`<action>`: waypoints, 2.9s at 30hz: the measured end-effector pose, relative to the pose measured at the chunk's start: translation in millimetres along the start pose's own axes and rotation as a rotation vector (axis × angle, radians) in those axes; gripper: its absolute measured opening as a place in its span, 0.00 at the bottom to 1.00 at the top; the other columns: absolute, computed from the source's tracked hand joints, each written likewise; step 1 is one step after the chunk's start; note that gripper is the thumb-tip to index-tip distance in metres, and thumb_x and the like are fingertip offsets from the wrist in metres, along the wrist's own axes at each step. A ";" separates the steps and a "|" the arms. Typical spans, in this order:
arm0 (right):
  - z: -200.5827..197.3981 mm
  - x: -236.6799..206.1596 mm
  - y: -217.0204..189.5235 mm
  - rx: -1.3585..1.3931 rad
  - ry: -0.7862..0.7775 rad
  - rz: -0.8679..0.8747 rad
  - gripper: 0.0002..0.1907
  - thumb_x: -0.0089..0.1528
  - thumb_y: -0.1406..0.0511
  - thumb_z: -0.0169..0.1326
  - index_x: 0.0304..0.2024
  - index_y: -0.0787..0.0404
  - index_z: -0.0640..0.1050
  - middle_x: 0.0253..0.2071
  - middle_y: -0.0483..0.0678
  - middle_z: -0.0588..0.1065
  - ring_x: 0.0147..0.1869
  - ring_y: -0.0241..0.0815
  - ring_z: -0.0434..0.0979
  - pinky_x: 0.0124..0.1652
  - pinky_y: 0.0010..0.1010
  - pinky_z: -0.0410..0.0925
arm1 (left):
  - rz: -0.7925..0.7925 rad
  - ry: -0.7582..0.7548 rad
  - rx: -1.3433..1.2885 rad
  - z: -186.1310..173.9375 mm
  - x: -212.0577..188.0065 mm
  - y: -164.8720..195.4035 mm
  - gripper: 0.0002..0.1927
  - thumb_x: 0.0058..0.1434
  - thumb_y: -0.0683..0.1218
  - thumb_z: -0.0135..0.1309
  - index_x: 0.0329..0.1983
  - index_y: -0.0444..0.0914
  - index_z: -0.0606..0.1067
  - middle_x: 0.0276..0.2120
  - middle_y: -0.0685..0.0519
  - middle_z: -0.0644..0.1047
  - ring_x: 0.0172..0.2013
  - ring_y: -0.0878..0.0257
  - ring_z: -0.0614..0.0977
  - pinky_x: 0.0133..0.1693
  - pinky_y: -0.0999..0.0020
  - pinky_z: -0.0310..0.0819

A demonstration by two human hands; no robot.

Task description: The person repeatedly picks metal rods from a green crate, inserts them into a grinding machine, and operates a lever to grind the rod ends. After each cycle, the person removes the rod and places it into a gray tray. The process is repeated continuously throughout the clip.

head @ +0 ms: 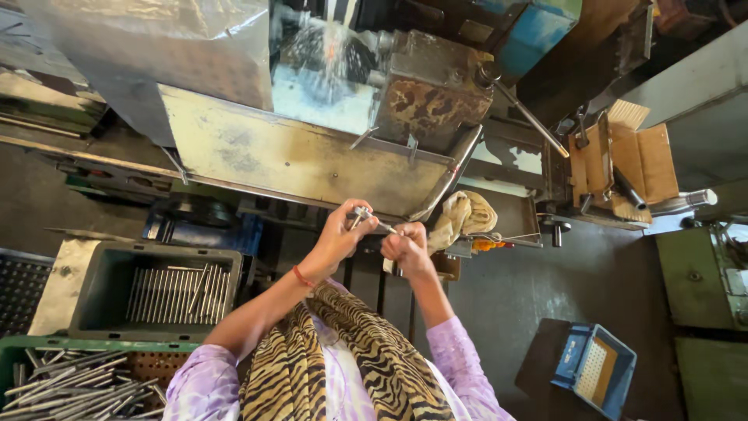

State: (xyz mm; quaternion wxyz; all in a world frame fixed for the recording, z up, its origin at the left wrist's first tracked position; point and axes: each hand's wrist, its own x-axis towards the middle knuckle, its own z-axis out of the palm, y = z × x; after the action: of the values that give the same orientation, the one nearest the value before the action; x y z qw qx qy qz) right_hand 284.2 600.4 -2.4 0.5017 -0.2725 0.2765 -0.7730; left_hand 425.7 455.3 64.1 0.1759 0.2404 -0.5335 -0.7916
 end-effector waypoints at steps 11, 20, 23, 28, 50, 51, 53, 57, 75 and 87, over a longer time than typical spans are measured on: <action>38.5 60.8 -0.2 -0.369 0.063 -0.032 0.18 0.67 0.66 0.56 0.23 0.64 0.71 0.17 0.39 0.63 0.20 0.32 0.56 0.22 0.28 0.49 | -0.095 -0.066 -0.161 -56.3 28.2 30.4 0.12 0.64 0.46 0.58 0.49 0.44 0.72 0.24 0.64 0.67 0.18 0.77 0.61 0.18 0.78 0.48; 25.2 113.3 -98.2 -1.626 0.325 -0.285 0.11 0.64 0.64 0.60 0.31 0.64 0.78 0.21 0.49 0.72 0.22 0.33 0.67 0.24 0.32 0.63 | -0.179 -0.154 -0.198 -81.5 119.4 66.9 0.12 0.64 0.44 0.58 0.49 0.47 0.71 0.22 0.65 0.66 0.18 0.78 0.62 0.17 0.80 0.48; -36.7 130.5 -159.0 -1.663 0.560 -0.246 0.10 0.65 0.63 0.63 0.35 0.65 0.82 0.21 0.51 0.74 0.24 0.34 0.66 0.26 0.31 0.64 | -0.082 -0.170 -0.150 -81.1 174.2 79.2 0.10 0.66 0.43 0.57 0.49 0.45 0.74 0.25 0.63 0.71 0.18 0.77 0.65 0.18 0.77 0.53; -151.5 156.4 -273.6 -1.865 0.824 -0.488 0.13 0.69 0.60 0.61 0.37 0.65 0.81 0.35 0.57 0.80 0.37 0.50 0.82 0.40 0.36 0.72 | 0.085 0.029 -0.177 -65.7 301.5 81.1 0.10 0.64 0.43 0.60 0.46 0.45 0.72 0.22 0.60 0.68 0.16 0.74 0.65 0.16 0.74 0.57; -317.9 172.3 -327.6 -2.193 1.348 0.219 0.33 0.75 0.49 0.39 0.34 0.66 0.83 0.34 0.70 0.78 0.42 0.75 0.78 0.44 0.62 0.70 | -0.050 0.558 -0.436 -83.3 524.5 103.4 0.22 0.61 0.46 0.53 0.57 0.55 0.65 0.36 0.59 0.73 0.29 0.65 0.75 0.33 0.58 0.69; -319.8 170.1 -324.6 -2.194 1.361 0.217 0.33 0.75 0.48 0.39 0.34 0.66 0.83 0.35 0.70 0.78 0.42 0.75 0.78 0.44 0.62 0.70 | -0.031 0.538 -0.468 -85.0 525.7 101.9 0.23 0.62 0.45 0.53 0.59 0.55 0.64 0.36 0.58 0.73 0.29 0.64 0.74 0.33 0.58 0.69; -321.4 165.2 -316.6 -2.192 1.392 0.216 0.34 0.74 0.48 0.40 0.33 0.66 0.83 0.35 0.69 0.78 0.42 0.75 0.79 0.44 0.62 0.70 | 0.006 0.494 -0.529 -88.5 527.7 100.0 0.25 0.63 0.42 0.52 0.62 0.54 0.63 0.37 0.55 0.72 0.29 0.62 0.73 0.33 0.58 0.70; -322.0 162.2 -313.0 -2.172 1.396 0.232 0.33 0.75 0.48 0.40 0.33 0.66 0.83 0.34 0.69 0.78 0.41 0.75 0.79 0.44 0.62 0.71 | -0.030 0.533 -0.549 -92.9 531.2 96.1 0.24 0.64 0.43 0.52 0.59 0.55 0.61 0.39 0.53 0.75 0.31 0.59 0.77 0.34 0.55 0.76; -314.4 182.3 -319.1 -2.233 1.454 -0.151 0.29 0.74 0.52 0.46 0.28 0.63 0.82 0.26 0.63 0.77 0.31 0.68 0.78 0.34 0.58 0.70 | 0.149 0.368 -0.593 -67.8 533.8 107.5 0.27 0.61 0.40 0.56 0.58 0.52 0.59 0.49 0.56 0.68 0.45 0.58 0.76 0.50 0.36 0.73; -315.2 180.4 -318.8 -2.212 1.404 -0.093 0.29 0.74 0.51 0.44 0.30 0.64 0.82 0.29 0.64 0.77 0.35 0.70 0.78 0.39 0.59 0.70 | 0.227 0.549 -0.834 -103.5 533.5 97.8 0.29 0.61 0.37 0.56 0.57 0.54 0.58 0.54 0.53 0.68 0.47 0.55 0.74 0.51 0.40 0.69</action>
State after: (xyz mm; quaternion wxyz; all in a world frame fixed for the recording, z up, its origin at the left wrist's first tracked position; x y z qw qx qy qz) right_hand -198.1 591.4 26.8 -0.2628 -0.0886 0.9517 -0.1315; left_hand 47.8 55.2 19.4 0.4754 0.2892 -0.1290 -0.8208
